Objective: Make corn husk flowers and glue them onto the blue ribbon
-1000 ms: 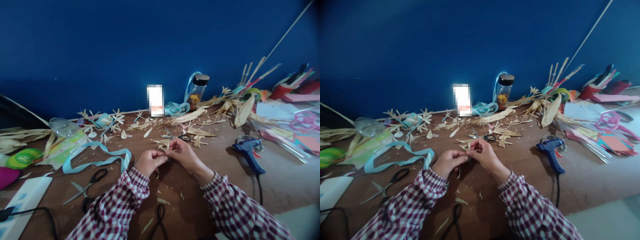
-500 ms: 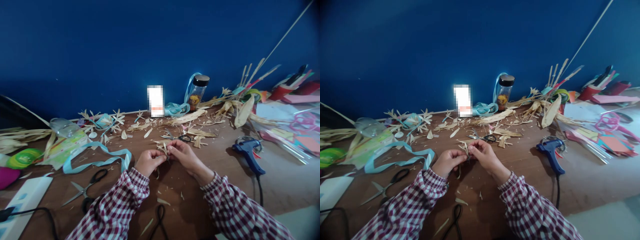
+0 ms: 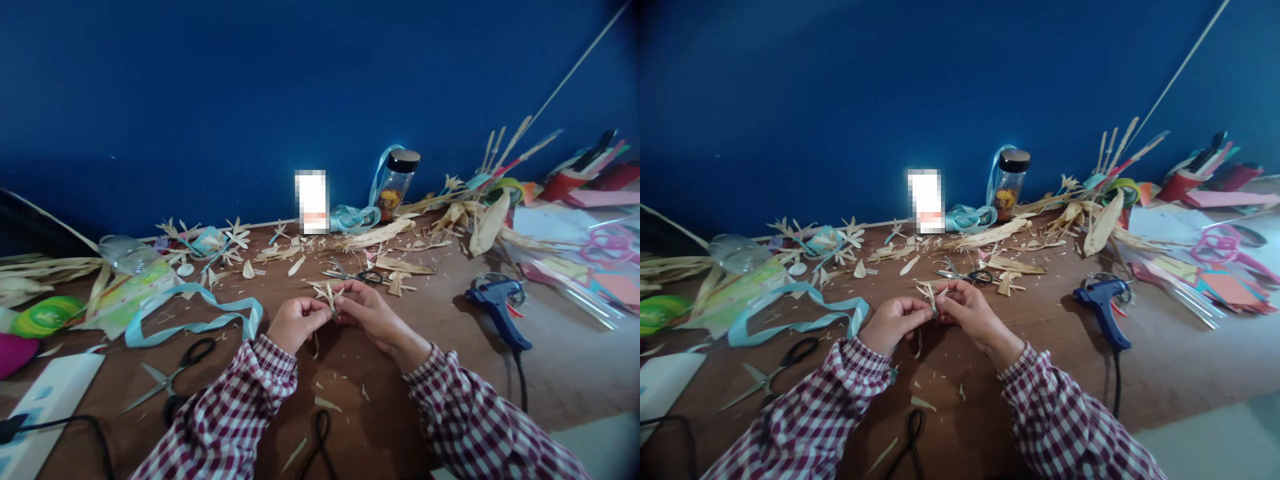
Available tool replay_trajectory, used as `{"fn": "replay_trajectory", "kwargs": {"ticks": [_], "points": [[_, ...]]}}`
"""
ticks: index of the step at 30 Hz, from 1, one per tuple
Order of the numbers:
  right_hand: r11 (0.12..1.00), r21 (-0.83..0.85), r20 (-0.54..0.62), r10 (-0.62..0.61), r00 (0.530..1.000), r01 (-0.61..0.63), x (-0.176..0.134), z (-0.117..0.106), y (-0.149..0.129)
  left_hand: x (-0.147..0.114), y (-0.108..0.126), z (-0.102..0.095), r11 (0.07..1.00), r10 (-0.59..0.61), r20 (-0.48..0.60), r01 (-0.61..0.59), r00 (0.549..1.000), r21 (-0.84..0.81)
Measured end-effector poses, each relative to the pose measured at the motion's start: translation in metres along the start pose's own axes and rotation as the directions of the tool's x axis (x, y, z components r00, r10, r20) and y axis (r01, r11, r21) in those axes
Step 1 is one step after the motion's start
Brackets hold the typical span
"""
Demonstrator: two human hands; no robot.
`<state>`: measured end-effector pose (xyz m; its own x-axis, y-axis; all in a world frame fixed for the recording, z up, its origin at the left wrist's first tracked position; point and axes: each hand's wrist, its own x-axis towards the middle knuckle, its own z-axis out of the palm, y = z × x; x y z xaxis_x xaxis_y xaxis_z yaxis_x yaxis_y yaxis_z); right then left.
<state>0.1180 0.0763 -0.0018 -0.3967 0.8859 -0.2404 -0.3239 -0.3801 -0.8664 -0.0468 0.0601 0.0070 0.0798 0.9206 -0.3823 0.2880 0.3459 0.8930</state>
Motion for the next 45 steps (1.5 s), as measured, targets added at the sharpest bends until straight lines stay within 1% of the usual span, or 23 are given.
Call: {"fn": "replay_trajectory", "kwargs": {"ticks": [2, 7, 13, 18, 24, 29, 34, 45], "points": [[1.000, -0.010, 0.017, 0.001, 1.000, -0.001, 0.0002, -0.0014, 0.0006, -0.0009, 0.0012, 0.0008, 1.000, 0.005, 0.014, -0.005, 1.000, 0.003], [1.000, -0.024, 0.013, 0.001, 1.000, -0.001, 0.0008, -0.0032, 0.0009, -0.0012, 0.0027, 0.0031, 1.000, -0.002, 0.052, 0.003, 0.999, -0.017], [0.999, -0.043, 0.008, -0.002, 1.000, 0.003, 0.0004, -0.0023, -0.0006, 0.0014, -0.0026, 0.0033, 0.999, 0.003, 0.072, -0.001, 0.997, -0.033], [0.999, -0.044, -0.001, -0.014, 1.000, 0.014, 0.0025, -0.0032, 0.0012, 0.0021, -0.0055, 0.0031, 1.000, 0.017, 0.052, -0.018, 0.998, 0.012], [0.996, -0.079, -0.009, -0.040, 0.999, 0.040, 0.0045, -0.0043, 0.0034, 0.0016, -0.0039, 0.0028, 0.999, 0.006, 0.027, -0.007, 1.000, 0.043], [0.990, -0.116, -0.021, -0.078, 0.997, 0.075, 0.0035, -0.0033, 0.0025, 0.0021, -0.0029, 0.0026, 0.999, 0.023, 0.052, -0.025, 0.998, 0.042], [0.984, -0.161, -0.034, -0.087, 0.996, 0.081, 0.0026, -0.0019, 0.0007, 0.0030, -0.0060, 0.0021, 0.997, 0.035, 0.061, -0.039, 0.998, 0.064], [0.966, -0.235, -0.026, -0.114, 0.993, 0.105, 0.0018, -0.0005, 0.0006, 0.0023, -0.0066, 0.0061, 0.999, 0.009, 0.000, -0.009, 1.000, 0.052]]}}
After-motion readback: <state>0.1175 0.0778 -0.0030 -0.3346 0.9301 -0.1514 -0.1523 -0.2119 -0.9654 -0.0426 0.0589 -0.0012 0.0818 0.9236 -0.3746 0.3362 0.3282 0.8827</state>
